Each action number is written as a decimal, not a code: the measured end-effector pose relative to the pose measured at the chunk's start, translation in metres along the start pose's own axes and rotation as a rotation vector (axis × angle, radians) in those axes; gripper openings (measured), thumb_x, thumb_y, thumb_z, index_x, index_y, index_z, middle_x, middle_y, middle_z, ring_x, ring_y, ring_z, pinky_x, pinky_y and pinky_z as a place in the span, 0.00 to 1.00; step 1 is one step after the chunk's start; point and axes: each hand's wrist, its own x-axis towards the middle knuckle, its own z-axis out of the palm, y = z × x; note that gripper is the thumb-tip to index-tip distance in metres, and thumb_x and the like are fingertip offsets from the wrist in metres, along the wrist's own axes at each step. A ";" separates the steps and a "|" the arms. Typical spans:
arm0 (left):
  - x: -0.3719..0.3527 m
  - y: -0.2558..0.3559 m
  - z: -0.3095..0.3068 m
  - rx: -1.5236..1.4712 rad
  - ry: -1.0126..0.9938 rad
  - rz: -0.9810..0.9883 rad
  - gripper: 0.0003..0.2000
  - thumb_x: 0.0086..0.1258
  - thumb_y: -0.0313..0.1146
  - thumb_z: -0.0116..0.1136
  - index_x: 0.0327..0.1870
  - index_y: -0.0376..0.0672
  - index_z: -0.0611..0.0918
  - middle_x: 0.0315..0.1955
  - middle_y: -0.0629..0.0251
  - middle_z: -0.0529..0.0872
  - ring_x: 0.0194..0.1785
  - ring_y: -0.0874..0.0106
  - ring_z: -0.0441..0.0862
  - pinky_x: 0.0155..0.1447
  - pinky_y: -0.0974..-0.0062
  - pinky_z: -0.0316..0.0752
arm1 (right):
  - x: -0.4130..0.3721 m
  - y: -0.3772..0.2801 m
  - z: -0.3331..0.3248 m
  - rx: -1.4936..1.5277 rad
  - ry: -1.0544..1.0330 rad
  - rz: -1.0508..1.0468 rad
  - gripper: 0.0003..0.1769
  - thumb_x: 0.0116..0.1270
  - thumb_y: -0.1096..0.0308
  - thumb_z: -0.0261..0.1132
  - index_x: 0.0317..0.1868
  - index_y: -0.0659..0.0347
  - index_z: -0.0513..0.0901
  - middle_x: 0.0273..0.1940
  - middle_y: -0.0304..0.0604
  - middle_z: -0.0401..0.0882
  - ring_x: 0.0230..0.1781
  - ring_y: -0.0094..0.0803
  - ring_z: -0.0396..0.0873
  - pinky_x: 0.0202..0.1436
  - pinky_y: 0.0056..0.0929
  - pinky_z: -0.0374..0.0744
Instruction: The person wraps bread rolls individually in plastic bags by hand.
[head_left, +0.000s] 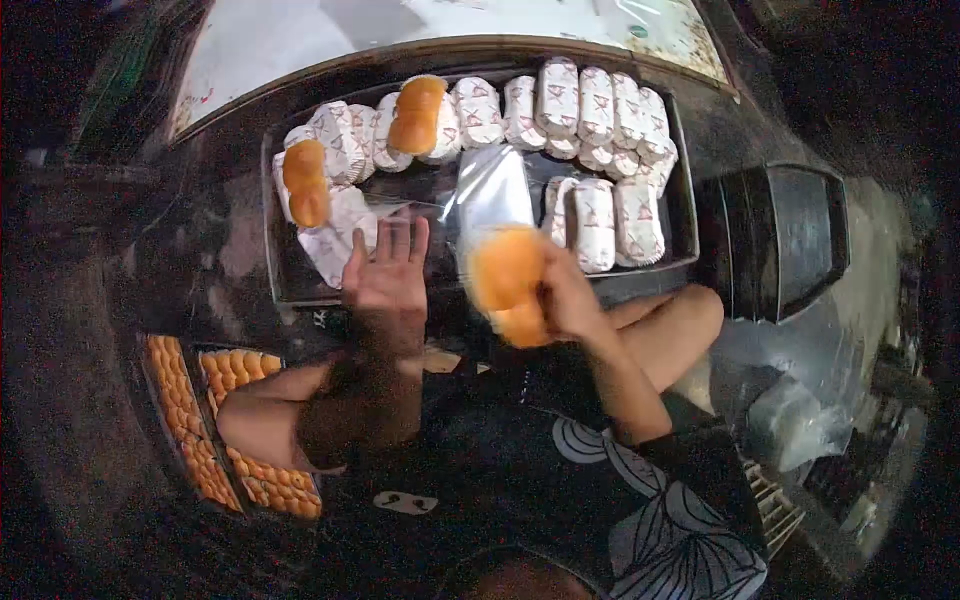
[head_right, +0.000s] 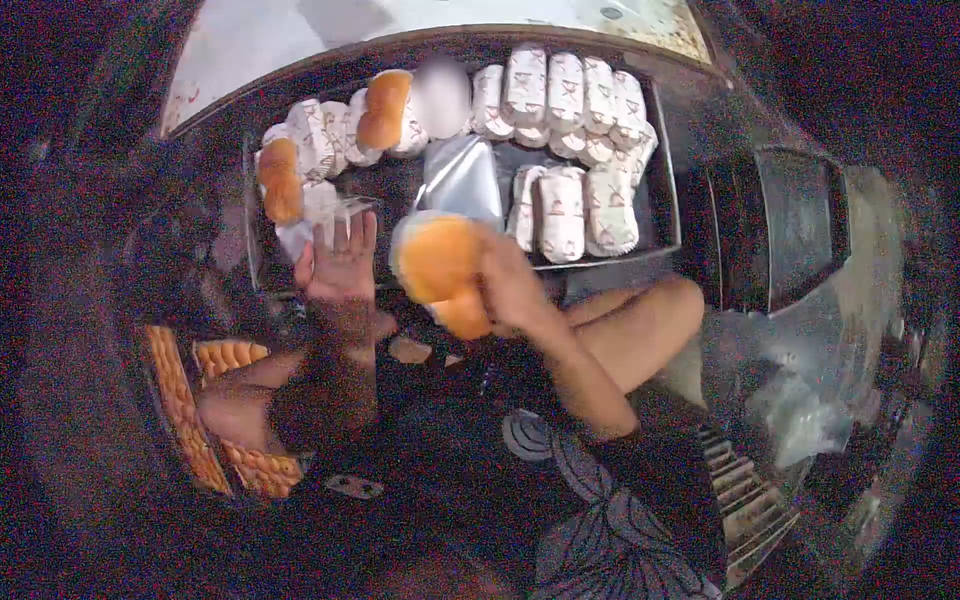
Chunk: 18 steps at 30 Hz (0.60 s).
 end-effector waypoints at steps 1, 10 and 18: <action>-0.007 -0.009 0.003 0.072 -0.083 0.043 0.29 0.62 0.35 0.45 0.63 0.44 0.49 0.56 0.47 0.60 0.59 0.51 0.62 0.61 0.47 0.59 | 0.009 -0.013 0.005 -0.665 -0.067 -0.156 0.23 0.65 0.56 0.45 0.48 0.68 0.71 0.40 0.58 0.75 0.42 0.48 0.74 0.48 0.36 0.70; -0.042 -0.029 0.005 0.587 -0.255 0.085 0.43 0.52 0.30 0.56 0.66 0.47 0.42 0.55 0.51 0.65 0.54 0.57 0.69 0.57 0.60 0.68 | -0.004 -0.031 0.042 -0.661 0.184 0.026 0.32 0.54 0.51 0.62 0.50 0.70 0.68 0.39 0.62 0.74 0.41 0.54 0.73 0.48 0.42 0.70; -0.037 -0.028 -0.055 0.173 -0.264 -0.259 0.34 0.57 0.43 0.57 0.62 0.43 0.57 0.53 0.51 0.67 0.54 0.60 0.69 0.56 0.62 0.69 | 0.007 -0.011 0.065 -0.491 0.123 0.104 0.42 0.52 0.54 0.66 0.58 0.71 0.55 0.43 0.58 0.71 0.48 0.47 0.72 0.52 0.35 0.69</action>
